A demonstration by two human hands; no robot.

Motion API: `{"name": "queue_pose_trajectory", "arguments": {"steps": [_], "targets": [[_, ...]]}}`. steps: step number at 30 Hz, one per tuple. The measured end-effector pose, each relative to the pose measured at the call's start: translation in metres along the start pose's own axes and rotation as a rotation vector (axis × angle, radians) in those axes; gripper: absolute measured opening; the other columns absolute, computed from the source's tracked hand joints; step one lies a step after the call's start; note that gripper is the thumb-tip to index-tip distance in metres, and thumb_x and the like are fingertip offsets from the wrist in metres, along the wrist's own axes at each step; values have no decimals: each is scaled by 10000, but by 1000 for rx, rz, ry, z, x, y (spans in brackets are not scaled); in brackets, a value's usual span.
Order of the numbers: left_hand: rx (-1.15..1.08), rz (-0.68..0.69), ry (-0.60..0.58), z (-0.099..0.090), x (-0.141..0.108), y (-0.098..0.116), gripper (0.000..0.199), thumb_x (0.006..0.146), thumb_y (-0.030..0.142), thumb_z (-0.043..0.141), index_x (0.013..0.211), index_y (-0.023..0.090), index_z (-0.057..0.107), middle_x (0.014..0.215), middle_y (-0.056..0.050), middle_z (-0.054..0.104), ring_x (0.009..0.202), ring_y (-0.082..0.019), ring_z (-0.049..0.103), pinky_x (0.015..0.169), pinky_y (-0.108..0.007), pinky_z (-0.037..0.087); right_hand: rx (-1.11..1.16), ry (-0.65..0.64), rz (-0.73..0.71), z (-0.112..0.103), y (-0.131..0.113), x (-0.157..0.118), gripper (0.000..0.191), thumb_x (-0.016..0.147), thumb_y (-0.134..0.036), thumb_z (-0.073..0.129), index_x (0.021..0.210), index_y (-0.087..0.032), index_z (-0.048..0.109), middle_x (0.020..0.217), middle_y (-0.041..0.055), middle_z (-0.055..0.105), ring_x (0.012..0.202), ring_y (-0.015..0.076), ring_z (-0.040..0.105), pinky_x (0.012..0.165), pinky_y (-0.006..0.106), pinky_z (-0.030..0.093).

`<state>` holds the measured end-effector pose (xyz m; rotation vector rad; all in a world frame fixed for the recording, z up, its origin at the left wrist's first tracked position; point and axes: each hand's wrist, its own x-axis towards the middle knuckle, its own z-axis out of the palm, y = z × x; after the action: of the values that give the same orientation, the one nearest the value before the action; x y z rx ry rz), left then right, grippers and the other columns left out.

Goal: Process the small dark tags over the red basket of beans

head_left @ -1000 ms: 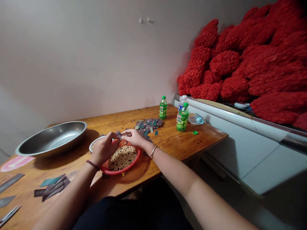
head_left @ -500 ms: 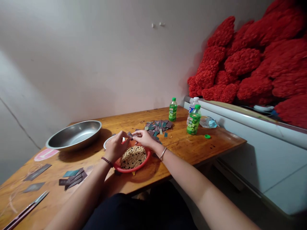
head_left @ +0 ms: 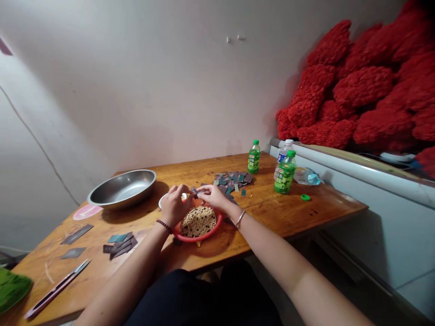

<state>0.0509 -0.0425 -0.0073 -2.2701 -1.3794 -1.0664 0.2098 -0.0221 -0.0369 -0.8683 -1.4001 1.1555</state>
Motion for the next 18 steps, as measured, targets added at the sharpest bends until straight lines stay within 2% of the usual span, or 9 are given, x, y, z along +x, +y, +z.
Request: {"name": "queue_pose_trajectory", "arguments": {"steps": [2, 7, 11, 15, 18], "targets": [[-14, 32, -21, 0, 0, 1, 159, 781, 370, 560, 825, 218, 566, 827, 0, 607, 740, -129, 574, 604, -207, 380, 2, -6, -12, -1, 4, 1, 168, 719, -152, 607, 879, -121, 645, 772, 50, 670, 625, 125, 610, 506, 223, 519], [13, -26, 19, -1, -1, 2, 133, 786, 352, 562, 833, 228, 573, 822, 7, 603, 732, -130, 568, 595, -215, 367, -14, -32, -24, -3, 9, 3, 206, 705, -161, 609, 903, -119, 645, 767, 53, 665, 637, 131, 611, 515, 231, 516], [1, 11, -36, 1, -2, 1, 160, 795, 384, 552, 833, 234, 594, 818, -1, 595, 718, -125, 565, 593, -216, 363, -18, -35, -47, -2, 6, 1, 200, 692, -185, 612, 875, -114, 648, 784, 52, 665, 617, 120, 601, 519, 231, 510], [26, -37, 25, 2, -3, -1, 143, 807, 363, 538, 832, 227, 574, 799, 0, 593, 738, -131, 561, 598, -215, 362, -14, -47, -66, 0, 3, 0, 238, 674, -220, 624, 888, -117, 649, 845, 65, 672, 654, 136, 611, 537, 251, 516], [-8, 18, -7, 2, -4, -2, 130, 797, 354, 557, 821, 229, 579, 804, 5, 592, 683, -113, 546, 581, -211, 356, -18, -45, -57, 1, 4, 1, 260, 660, -259, 643, 878, -117, 652, 825, 65, 673, 669, 154, 622, 547, 269, 520]]}}
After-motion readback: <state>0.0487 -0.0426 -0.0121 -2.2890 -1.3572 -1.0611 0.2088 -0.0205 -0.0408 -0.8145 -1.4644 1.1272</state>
